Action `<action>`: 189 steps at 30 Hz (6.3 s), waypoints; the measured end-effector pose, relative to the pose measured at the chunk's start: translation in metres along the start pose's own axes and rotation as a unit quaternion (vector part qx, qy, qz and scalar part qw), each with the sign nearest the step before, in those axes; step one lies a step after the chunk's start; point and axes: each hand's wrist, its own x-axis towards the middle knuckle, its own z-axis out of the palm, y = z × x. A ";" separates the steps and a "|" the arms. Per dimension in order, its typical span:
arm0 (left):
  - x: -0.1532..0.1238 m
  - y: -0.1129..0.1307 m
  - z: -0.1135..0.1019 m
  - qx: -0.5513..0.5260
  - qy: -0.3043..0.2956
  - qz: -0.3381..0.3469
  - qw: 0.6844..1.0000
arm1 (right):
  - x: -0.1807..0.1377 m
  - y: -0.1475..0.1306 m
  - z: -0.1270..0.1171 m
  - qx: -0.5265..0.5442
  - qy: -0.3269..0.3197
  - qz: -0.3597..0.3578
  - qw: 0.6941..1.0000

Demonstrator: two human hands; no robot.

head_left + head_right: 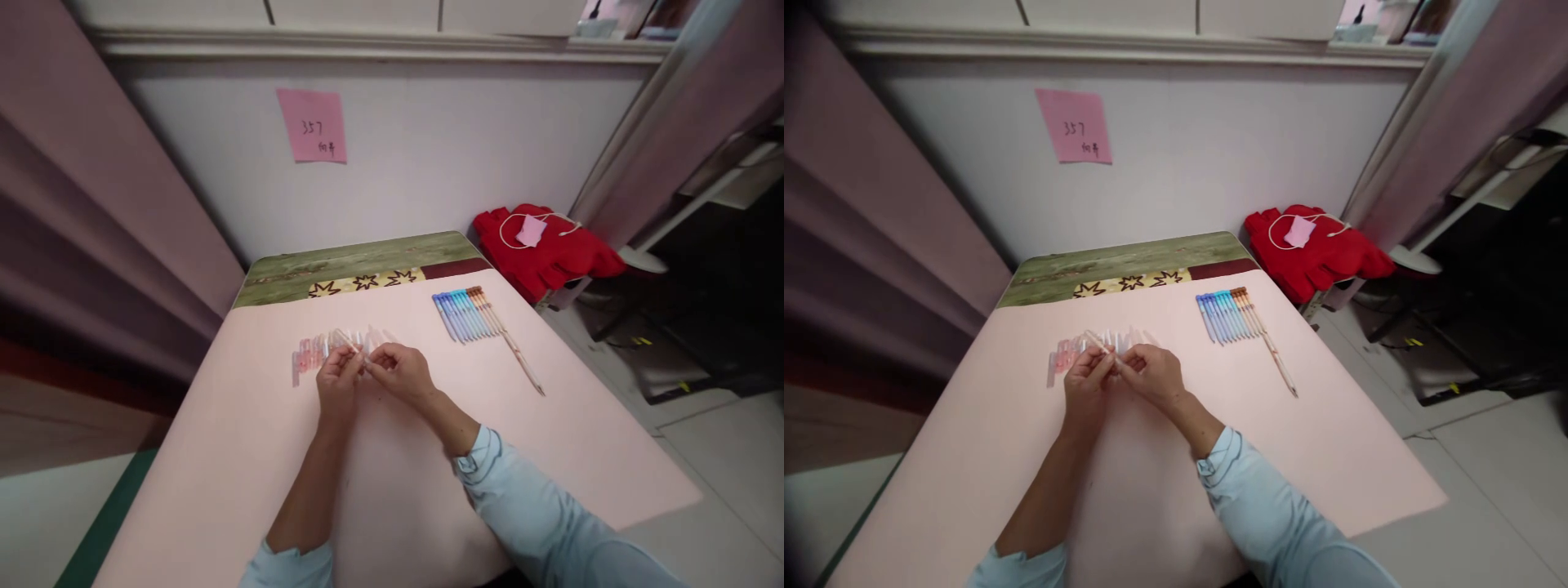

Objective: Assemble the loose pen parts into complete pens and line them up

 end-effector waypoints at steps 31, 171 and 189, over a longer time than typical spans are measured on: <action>-0.013 0.002 0.001 0.375 0.044 0.256 0.890 | -0.103 0.038 -0.183 -0.461 0.130 0.316 0.819; 0.033 -0.001 -0.039 0.236 0.259 0.165 0.922 | 0.009 0.022 0.022 0.224 0.100 0.120 0.962; 0.019 -0.004 -0.004 0.045 -0.008 0.025 0.999 | 0.011 0.021 0.018 0.229 0.033 0.050 0.972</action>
